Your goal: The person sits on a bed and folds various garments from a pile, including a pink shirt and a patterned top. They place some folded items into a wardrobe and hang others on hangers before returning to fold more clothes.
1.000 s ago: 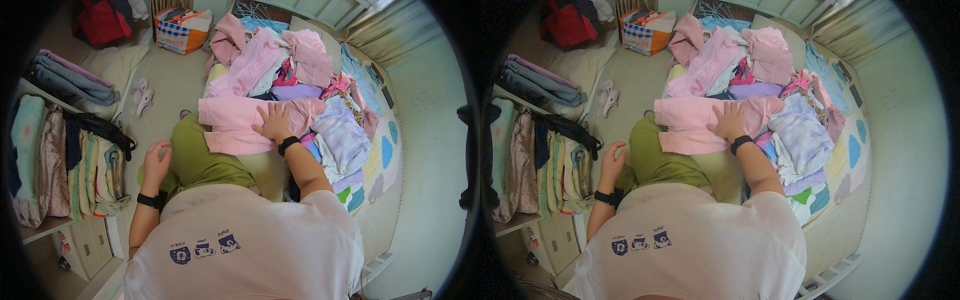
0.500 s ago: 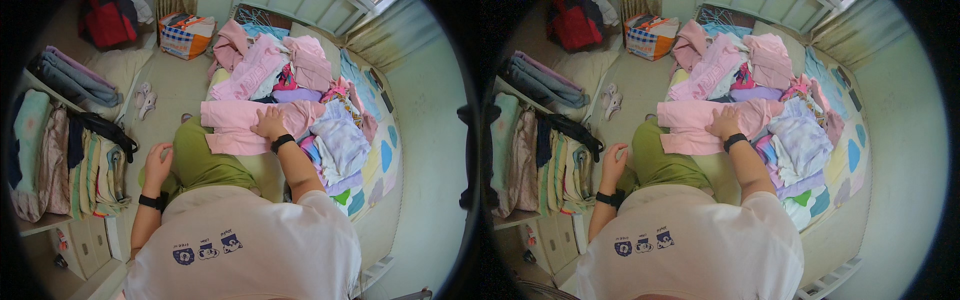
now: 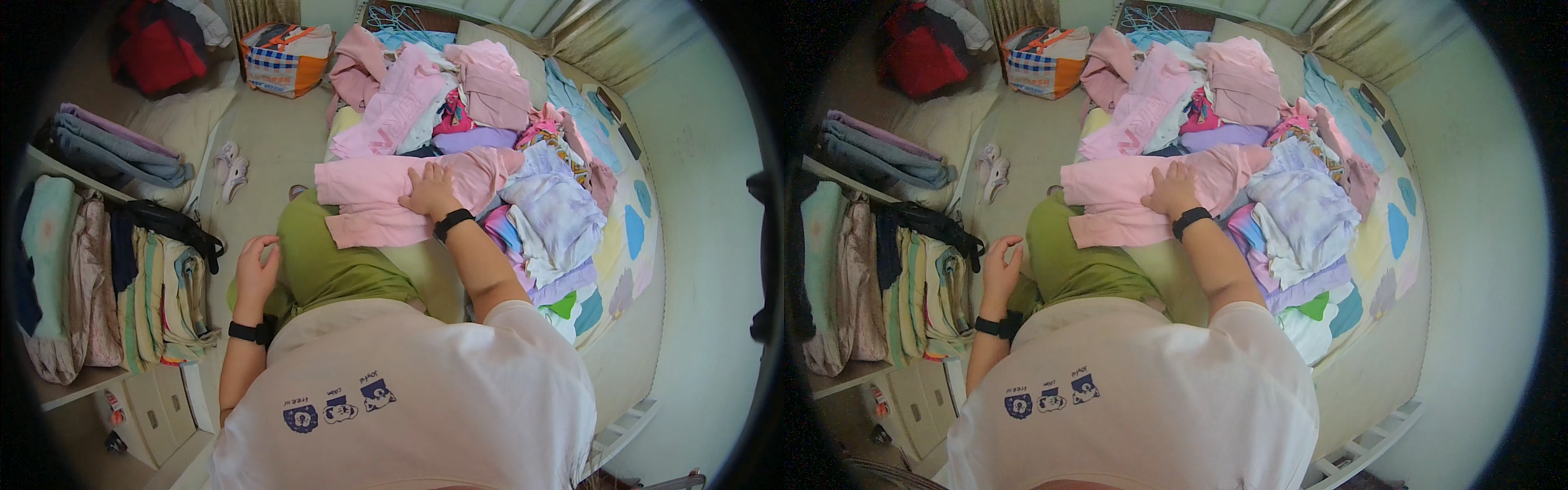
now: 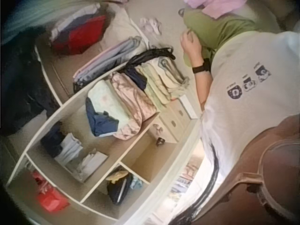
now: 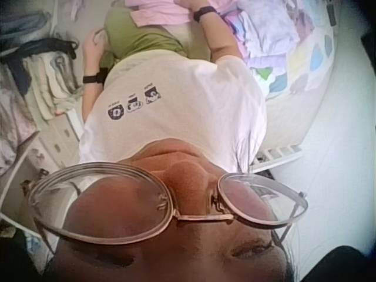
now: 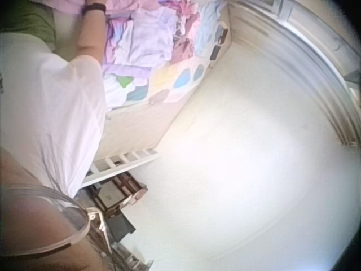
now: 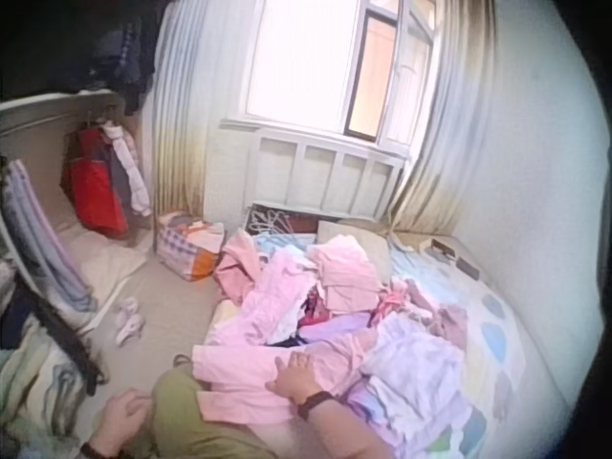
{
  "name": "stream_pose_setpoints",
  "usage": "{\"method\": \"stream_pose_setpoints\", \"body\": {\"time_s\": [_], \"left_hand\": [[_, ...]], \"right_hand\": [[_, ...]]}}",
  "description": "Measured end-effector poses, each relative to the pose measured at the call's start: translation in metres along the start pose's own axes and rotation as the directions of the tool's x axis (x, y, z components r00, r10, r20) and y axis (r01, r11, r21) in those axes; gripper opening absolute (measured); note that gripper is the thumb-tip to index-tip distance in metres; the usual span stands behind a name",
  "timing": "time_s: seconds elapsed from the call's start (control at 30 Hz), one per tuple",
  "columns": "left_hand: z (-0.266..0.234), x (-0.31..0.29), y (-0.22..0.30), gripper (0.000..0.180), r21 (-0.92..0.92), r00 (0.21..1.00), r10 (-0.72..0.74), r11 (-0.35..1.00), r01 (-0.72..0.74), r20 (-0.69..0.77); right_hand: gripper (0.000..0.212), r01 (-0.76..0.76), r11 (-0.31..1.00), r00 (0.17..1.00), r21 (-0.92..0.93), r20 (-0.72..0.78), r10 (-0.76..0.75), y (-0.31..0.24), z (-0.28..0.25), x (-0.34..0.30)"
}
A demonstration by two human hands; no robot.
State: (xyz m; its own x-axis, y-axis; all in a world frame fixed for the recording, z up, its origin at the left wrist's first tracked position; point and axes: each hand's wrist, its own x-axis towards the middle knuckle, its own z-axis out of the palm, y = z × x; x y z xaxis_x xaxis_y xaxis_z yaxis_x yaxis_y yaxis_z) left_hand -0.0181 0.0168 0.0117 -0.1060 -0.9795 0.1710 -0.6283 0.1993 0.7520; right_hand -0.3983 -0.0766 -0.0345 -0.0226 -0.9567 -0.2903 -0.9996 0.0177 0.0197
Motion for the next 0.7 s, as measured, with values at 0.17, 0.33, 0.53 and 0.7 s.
{"method": "stream_pose_setpoints", "body": {"time_s": [0.17,0.33,0.53,0.7], "left_hand": [[0.003,-0.007,-0.001,0.014,0.081,0.998,0.035,0.996,-0.03,-0.059],[-0.012,-0.01,0.007,0.015,0.148,0.999,-0.017,0.989,0.022,-0.032],[-0.032,-0.002,0.014,0.014,0.129,0.994,-0.023,0.991,0.037,-0.108],[-0.029,-0.003,0.013,0.013,0.135,0.991,-0.008,0.99,0.027,-0.133]], "right_hand": [[0.059,0.147,0.986,0.961,-0.079,-0.223,-0.161,0.003,-0.002,-0.009],[0.05,0.208,0.966,0.977,0.155,-0.07,-0.2,-0.015,-0.033,-0.017],[0.054,0.45,0.848,0.893,0.281,-0.152,-0.424,-0.076,-0.043,-0.006],[0.051,0.422,0.857,0.904,0.294,-0.062,-0.424,-0.086,-0.019,0.003]]}}
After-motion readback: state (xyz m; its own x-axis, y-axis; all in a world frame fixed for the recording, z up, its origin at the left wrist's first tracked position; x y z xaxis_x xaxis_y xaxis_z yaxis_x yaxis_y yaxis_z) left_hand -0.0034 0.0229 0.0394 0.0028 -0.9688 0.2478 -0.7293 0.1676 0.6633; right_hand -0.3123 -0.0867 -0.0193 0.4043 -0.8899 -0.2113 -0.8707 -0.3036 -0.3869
